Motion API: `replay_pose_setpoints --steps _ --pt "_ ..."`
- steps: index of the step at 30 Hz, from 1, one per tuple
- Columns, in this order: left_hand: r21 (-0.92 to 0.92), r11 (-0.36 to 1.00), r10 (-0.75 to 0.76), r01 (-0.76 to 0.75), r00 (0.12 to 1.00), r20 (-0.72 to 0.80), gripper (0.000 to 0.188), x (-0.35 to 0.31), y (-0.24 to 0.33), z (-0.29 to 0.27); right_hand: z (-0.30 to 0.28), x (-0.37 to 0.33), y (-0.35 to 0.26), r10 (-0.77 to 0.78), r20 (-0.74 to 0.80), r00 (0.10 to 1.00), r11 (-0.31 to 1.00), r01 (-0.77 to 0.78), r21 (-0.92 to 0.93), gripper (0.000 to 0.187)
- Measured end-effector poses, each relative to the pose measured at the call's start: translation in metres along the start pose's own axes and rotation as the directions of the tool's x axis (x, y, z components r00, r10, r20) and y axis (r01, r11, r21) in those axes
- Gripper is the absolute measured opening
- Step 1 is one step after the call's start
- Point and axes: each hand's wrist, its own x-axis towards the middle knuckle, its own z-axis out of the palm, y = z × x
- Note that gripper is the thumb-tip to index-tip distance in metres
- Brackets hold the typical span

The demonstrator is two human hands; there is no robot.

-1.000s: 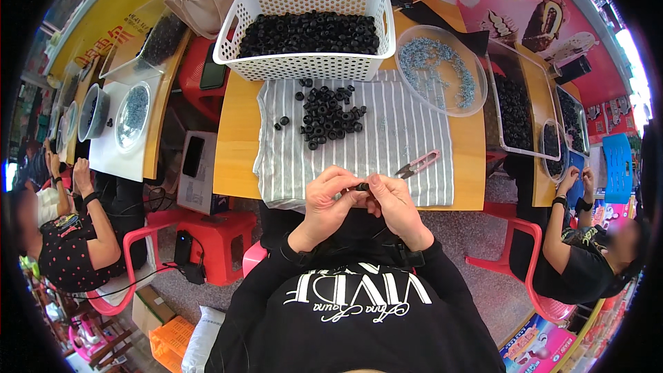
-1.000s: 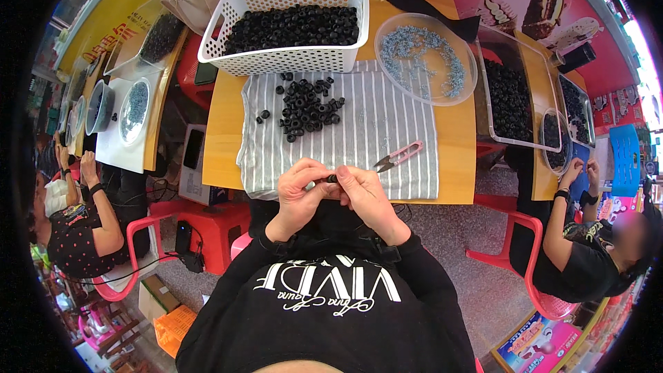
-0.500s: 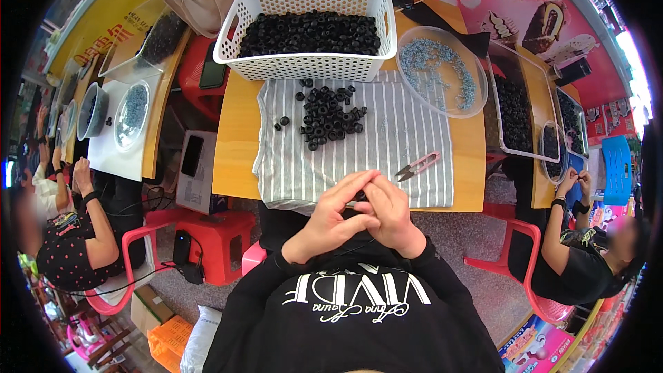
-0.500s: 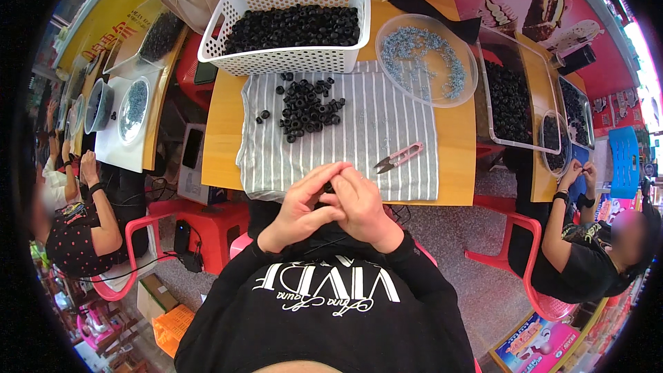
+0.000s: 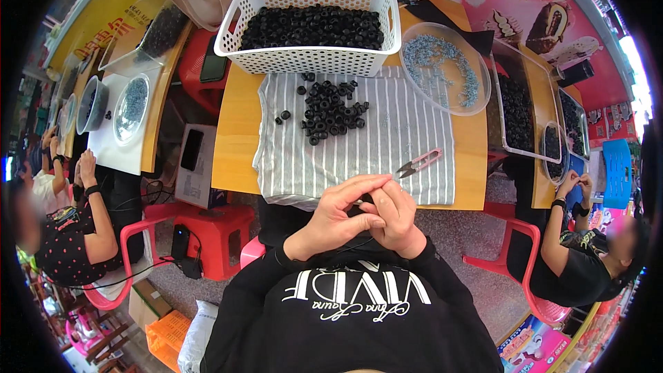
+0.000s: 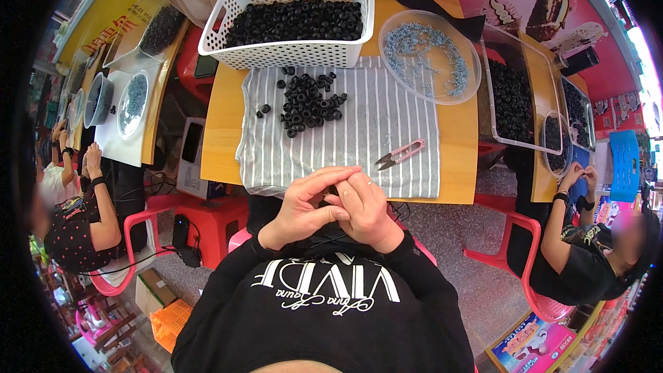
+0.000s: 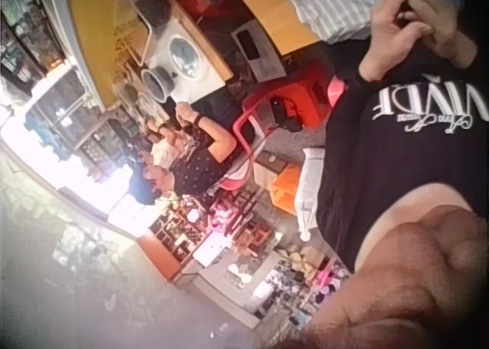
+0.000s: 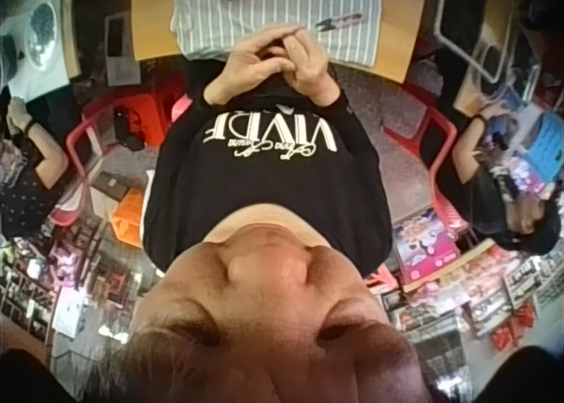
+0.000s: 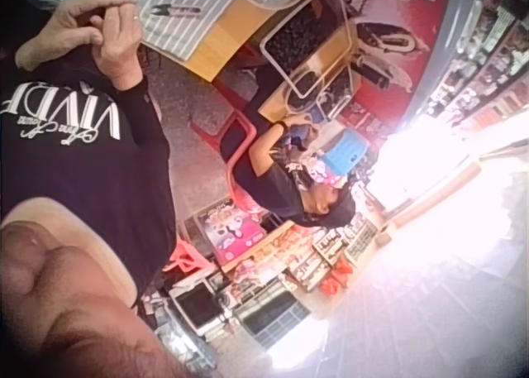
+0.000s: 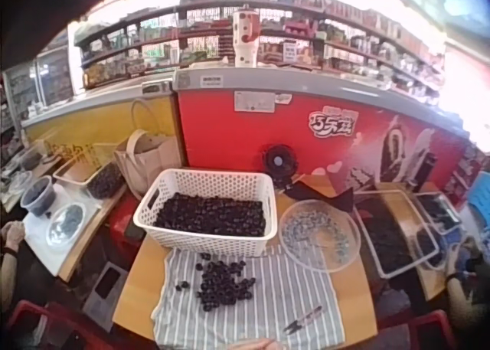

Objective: The person sits at a table and repeatedly picks up small black cylindrical objects from a striped cloth. Using a small pink-handled tool, they manipulate each object individually, then place it back on the cloth. A white basket and a clear container with blue beads are also on the table.

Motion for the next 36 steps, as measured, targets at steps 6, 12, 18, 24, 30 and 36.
replay_pose_setpoints --steps 6,12,18,24,30,36 --pt "-0.193 0.975 -0.13 0.108 0.986 -0.105 0.06 0.001 0.002 0.0 0.006 0.005 0.007 0.089 -0.07 0.994 0.982 -0.076 0.174 0.033" --pt "-0.043 0.992 -0.119 0.115 0.988 -0.098 0.051 -0.002 0.008 -0.021 -0.036 0.01 0.024 0.185 -0.027 0.982 0.979 -0.182 0.097 0.021" --pt "-0.093 0.995 -0.051 0.037 0.986 -0.158 0.034 -0.008 -0.004 -0.021 -0.145 0.036 0.078 0.111 -0.252 0.961 0.86 -0.22 -0.461 0.013" --pt "-0.031 0.994 -0.106 0.102 0.981 -0.16 0.027 -0.009 -0.001 -0.018 -0.218 0.028 0.155 0.336 -0.391 0.857 0.642 -0.512 -0.57 0.033" --pt "-0.047 0.991 -0.133 0.125 0.947 -0.291 0.019 -0.018 -0.019 -0.021 -0.126 0.04 0.1 0.494 -0.034 0.869 0.861 -0.494 -0.116 0.028" --pt "0.036 0.988 -0.136 0.149 0.961 -0.242 0.015 -0.019 -0.018 -0.019 -0.031 0.066 0.063 0.315 0.292 0.903 0.948 -0.282 -0.151 0.024"
